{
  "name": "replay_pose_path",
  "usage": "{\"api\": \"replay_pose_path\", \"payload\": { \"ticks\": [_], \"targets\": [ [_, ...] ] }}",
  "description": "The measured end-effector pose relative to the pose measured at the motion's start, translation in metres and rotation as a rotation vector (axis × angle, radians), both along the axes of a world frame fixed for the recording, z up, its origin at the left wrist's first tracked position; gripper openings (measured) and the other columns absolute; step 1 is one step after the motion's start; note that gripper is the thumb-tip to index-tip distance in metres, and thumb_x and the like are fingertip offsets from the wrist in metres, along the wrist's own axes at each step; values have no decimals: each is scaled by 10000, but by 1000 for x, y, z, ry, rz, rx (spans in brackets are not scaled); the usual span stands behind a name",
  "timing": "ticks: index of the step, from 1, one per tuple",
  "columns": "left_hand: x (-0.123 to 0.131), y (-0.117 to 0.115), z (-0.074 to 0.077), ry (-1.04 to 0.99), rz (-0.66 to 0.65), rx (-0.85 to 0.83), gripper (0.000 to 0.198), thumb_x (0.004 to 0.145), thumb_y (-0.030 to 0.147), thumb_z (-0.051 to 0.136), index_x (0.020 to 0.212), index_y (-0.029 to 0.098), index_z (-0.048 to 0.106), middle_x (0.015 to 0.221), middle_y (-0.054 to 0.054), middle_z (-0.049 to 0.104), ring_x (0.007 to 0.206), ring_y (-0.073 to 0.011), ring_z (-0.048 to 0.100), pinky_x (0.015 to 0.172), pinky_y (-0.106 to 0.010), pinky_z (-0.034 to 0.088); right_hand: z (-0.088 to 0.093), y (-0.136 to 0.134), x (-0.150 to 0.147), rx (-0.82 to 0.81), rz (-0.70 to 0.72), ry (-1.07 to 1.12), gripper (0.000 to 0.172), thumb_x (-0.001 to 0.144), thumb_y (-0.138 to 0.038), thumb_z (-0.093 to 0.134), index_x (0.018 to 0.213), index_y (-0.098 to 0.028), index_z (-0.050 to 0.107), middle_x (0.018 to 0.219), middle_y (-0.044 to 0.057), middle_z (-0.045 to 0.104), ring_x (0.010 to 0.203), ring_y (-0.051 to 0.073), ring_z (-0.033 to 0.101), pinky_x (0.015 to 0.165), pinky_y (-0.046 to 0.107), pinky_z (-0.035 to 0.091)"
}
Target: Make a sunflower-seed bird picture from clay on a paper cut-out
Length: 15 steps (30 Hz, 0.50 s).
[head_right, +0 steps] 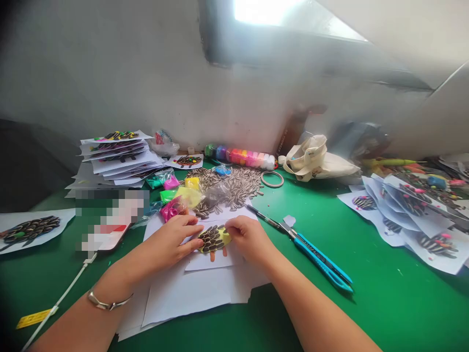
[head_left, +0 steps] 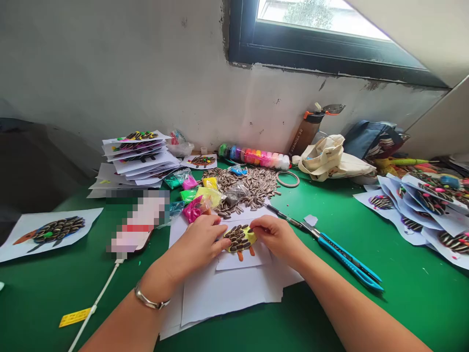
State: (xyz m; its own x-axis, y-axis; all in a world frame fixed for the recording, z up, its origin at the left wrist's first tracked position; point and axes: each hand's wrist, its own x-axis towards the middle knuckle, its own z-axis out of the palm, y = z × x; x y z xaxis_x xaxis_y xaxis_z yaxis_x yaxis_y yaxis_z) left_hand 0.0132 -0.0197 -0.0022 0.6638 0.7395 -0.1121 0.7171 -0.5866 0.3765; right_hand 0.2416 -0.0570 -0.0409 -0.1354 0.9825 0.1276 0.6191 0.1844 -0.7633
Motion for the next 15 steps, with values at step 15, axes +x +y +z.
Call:
{"api": "replay_pose_path", "payload": {
  "ticks": [15],
  "targets": [
    [0, -3, 2, 15, 15, -11, 255, 919, 378, 516, 993, 213, 695, 1053, -87, 573, 1001, -255, 514, 876, -382, 442, -5, 2, -8, 52, 5, -125, 242, 858, -88, 514, 868, -204, 725, 818, 30, 637, 784, 161, 572, 713, 269, 430]
  ]
}}
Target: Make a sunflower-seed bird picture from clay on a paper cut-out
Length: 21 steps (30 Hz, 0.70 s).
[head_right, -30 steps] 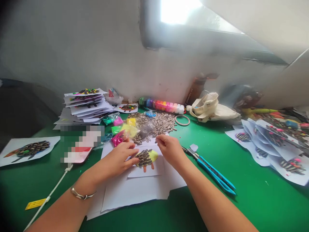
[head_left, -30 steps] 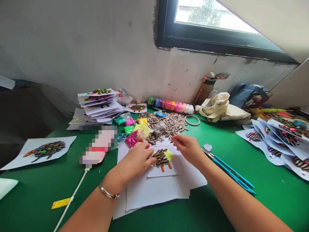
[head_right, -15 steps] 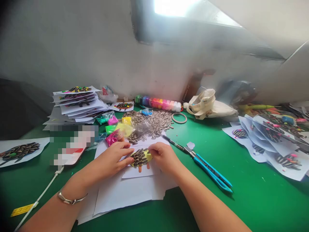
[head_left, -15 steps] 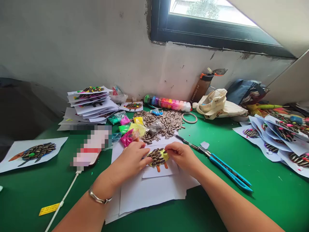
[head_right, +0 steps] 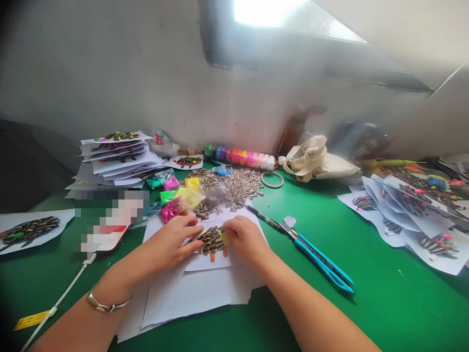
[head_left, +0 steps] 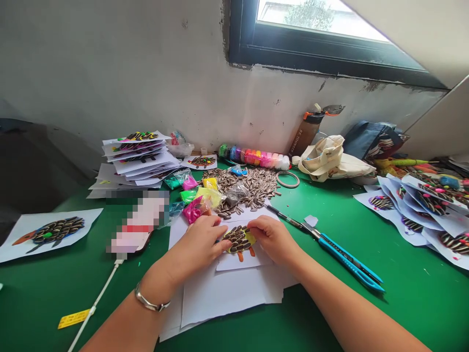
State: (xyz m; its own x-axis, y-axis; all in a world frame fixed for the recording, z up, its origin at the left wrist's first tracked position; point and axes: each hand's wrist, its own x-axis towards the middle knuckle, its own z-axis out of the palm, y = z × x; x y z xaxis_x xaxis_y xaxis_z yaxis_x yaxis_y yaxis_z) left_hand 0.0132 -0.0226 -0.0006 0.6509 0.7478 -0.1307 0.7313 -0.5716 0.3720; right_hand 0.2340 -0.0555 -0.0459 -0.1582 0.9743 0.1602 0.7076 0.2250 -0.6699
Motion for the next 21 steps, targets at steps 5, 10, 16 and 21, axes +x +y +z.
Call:
{"api": "replay_pose_path", "payload": {
  "ticks": [5, 10, 16, 21],
  "targets": [
    [1, 0, 0, 8, 7, -15, 264, 914, 382, 529, 1038, 216, 693, 1115, -99, 569, 1044, -272, 510, 913, -411, 434, -3, -1, -3, 16, -2, 6, 257, 865, -97, 517, 858, -222, 741, 841, 41, 631, 809, 167, 582, 725, 271, 451],
    [1, -1, 0, 27, 14, -8, 286, 911, 393, 535, 1084, 222, 686, 1142, -111, 559, 1067, -287, 505, 924, -425, 428, -4, 0, -6, 38, 13, -12, 250, 851, -104, 524, 814, -224, 741, 838, 43, 643, 799, 170, 571, 722, 277, 444],
    [1, -3, 2, 29, 21, -12, 291, 914, 393, 531, 1078, 216, 693, 1113, -110, 561, 1050, -283, 515, 910, -419, 437, 0, -2, -2, 47, -35, -25, 203, 835, -90, 539, 847, -197, 711, 787, 27, 612, 758, 162, 543, 683, 268, 406],
    [1, -3, 3, 17, 32, -16, 269, 904, 382, 549, 1050, 219, 706, 1107, -109, 570, 1053, -284, 519, 929, -424, 434, 2, -3, 2, 30, -36, -96, 208, 837, -79, 532, 784, -187, 701, 779, 27, 602, 755, 158, 524, 672, 261, 374]
  ]
}}
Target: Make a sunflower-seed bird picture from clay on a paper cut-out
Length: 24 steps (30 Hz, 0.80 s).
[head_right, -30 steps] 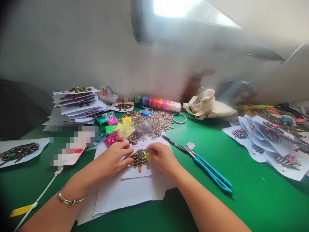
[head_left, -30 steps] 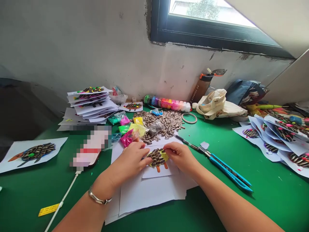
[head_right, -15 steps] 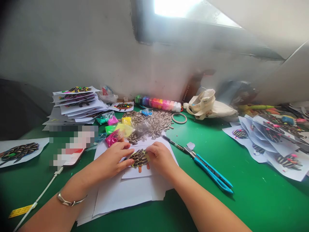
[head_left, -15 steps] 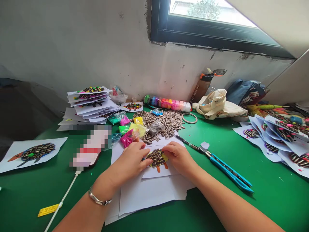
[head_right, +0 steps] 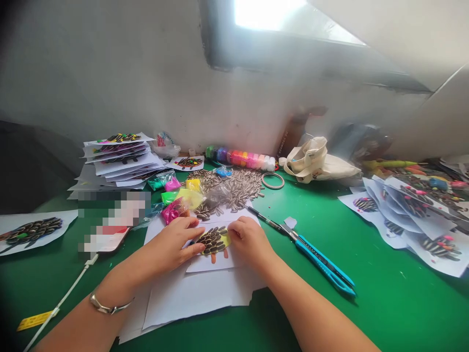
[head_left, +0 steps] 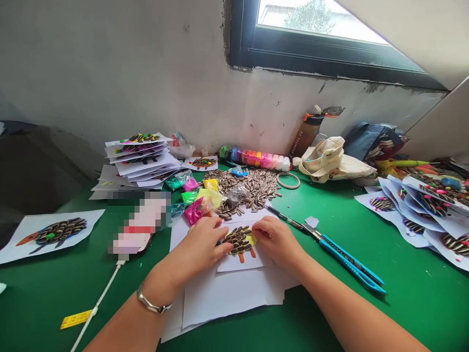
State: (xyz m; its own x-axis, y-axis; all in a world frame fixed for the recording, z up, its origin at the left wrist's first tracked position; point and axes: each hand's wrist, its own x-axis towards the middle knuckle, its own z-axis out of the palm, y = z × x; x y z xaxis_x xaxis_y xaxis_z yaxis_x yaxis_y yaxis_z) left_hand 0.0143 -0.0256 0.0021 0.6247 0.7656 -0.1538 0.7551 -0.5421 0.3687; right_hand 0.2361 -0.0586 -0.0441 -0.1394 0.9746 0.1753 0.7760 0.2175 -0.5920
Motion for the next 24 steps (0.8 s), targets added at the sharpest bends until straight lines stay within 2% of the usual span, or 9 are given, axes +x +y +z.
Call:
{"api": "replay_pose_path", "payload": {
  "ticks": [15, 21, 24],
  "targets": [
    [1, 0, 1, 11, 7, -22, 281, 888, 382, 557, 1081, 228, 690, 1188, -124, 548, 1111, -307, 485, 971, -446, 405, -3, 2, -6, 7, -2, -58, 211, 839, -98, 538, 707, -191, 675, 744, 21, 592, 741, 157, 516, 666, 256, 358],
    [0, -1, 1, 2, 0, -17, 278, 900, 391, 544, 1054, 213, 693, 1139, -121, 559, 1083, -300, 500, 932, -426, 423, -5, 13, 7, 66, -54, 49, 208, 855, -109, 524, 861, -193, 715, 833, 34, 648, 777, 158, 578, 706, 257, 421],
    [-1, -1, 0, -16, -9, -9, 270, 901, 390, 545, 1033, 205, 690, 1124, -114, 560, 1056, -283, 504, 915, -411, 426, -5, 26, 13, 114, -105, -35, 242, 877, -124, 511, 947, -205, 728, 911, 55, 676, 857, 181, 598, 765, 279, 434]
  ]
}}
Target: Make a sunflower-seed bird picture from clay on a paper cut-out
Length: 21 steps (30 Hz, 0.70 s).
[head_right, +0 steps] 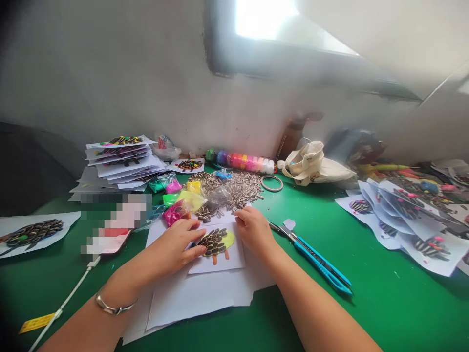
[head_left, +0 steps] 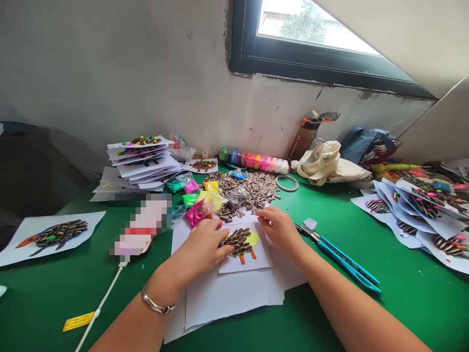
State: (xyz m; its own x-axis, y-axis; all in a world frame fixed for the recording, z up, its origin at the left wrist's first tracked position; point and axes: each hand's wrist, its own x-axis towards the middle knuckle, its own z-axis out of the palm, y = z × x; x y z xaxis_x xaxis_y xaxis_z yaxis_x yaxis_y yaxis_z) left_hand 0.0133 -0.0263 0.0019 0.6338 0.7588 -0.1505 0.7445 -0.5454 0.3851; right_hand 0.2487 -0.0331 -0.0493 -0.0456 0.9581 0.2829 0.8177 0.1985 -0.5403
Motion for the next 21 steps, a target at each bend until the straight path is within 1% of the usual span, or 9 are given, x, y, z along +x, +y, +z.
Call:
{"api": "replay_pose_path", "payload": {
  "ticks": [6, 10, 14, 15, 17, 19, 21],
  "targets": [
    [-2, -2, 0, -12, 7, 9, 233, 897, 390, 556, 943, 196, 677, 1065, -92, 556, 1007, -256, 513, 863, -362, 433, 2, 20, -1, -20, 33, -291, 272, 900, -133, 488, 920, -208, 748, 907, 71, 676, 865, 190, 578, 736, 270, 402],
    [-2, -5, 3, -22, 13, 10, 222, 900, 384, 563, 905, 187, 664, 1063, -86, 557, 1018, -252, 509, 882, -358, 428, -4, 24, 0, -32, 17, -378, 257, 923, -167, 480, 943, -199, 735, 903, 78, 669, 876, 204, 578, 743, 275, 393],
    [-2, -6, 6, 2, 27, -5, 220, 897, 380, 575, 895, 177, 660, 1073, -88, 557, 1022, -252, 509, 896, -365, 427, -8, 23, -1, 21, 28, -474, 261, 934, -155, 435, 888, -166, 692, 893, 104, 642, 861, 218, 565, 744, 291, 388],
    [-2, -6, 7, 6, 27, -9, 217, 897, 378, 575, 893, 178, 659, 1074, -88, 556, 1022, -252, 509, 892, -365, 428, -7, 21, -1, 44, 26, -466, 259, 933, -147, 422, 886, -161, 676, 895, 109, 640, 858, 220, 563, 748, 295, 389],
    [-2, -7, 7, 1, 23, -11, 217, 900, 380, 570, 895, 182, 658, 1070, -84, 554, 1018, -250, 509, 884, -363, 432, -2, 15, -2, 83, 3, -368, 251, 940, -157, 394, 920, -162, 644, 904, 107, 646, 843, 216, 568, 745, 300, 396],
    [-2, -7, 6, -8, 16, -5, 223, 903, 384, 565, 900, 182, 659, 1066, -84, 552, 1016, -250, 508, 880, -364, 434, 6, 6, 0, 88, -37, -180, 234, 949, -205, 386, 961, -175, 618, 895, 88, 659, 799, 204, 581, 718, 298, 409],
    [-3, -6, 4, -19, 11, 8, 231, 906, 385, 560, 909, 177, 661, 1064, -88, 550, 1021, -254, 505, 881, -369, 434, 14, -6, 2, 41, -16, -2, 198, 932, -253, 422, 940, -196, 611, 863, 62, 666, 758, 190, 586, 692, 289, 424]
  ]
}}
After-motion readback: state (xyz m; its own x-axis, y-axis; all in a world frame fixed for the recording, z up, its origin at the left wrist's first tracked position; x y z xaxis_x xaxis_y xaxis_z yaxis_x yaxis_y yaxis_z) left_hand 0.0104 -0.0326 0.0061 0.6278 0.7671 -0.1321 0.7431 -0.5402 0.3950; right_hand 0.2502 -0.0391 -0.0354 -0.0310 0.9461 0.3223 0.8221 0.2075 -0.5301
